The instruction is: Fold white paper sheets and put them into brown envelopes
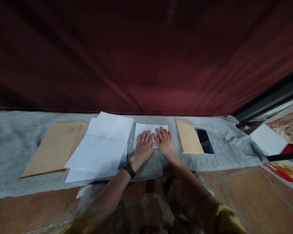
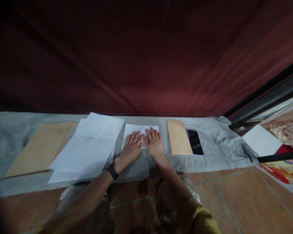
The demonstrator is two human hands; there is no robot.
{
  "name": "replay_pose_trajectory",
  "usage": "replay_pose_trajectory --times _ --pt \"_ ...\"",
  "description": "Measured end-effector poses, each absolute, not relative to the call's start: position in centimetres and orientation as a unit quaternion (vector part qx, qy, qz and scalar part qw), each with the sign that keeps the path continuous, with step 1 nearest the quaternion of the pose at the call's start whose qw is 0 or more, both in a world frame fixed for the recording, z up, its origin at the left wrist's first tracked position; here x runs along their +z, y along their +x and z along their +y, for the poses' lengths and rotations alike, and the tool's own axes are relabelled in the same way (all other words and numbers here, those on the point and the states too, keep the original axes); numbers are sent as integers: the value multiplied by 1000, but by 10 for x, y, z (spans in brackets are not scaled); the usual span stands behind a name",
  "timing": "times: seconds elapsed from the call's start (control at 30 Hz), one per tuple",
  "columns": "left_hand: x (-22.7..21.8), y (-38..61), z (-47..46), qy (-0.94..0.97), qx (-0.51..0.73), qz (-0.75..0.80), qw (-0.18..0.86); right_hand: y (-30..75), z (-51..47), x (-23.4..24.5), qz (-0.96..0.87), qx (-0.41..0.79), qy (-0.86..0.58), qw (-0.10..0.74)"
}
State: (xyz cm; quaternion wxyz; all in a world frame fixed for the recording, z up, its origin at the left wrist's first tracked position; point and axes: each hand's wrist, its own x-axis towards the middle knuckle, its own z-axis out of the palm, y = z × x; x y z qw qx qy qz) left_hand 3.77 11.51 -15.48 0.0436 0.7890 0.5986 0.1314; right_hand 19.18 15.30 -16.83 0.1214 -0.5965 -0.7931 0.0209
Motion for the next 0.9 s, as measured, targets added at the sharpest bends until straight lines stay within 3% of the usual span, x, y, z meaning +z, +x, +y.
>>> replay_pose_trajectory --times 0.23,0.63,0.9 --pt "-155 30 110 785 130 604 53 190 154 -166 -791 8 -604 96" --pt "-149 25 119 792 109 600 31 167 165 -162 -844 73 -512 141" --pt "-146 20 146 738 108 666 -5 171 172 -165 -828 35 -541 143"
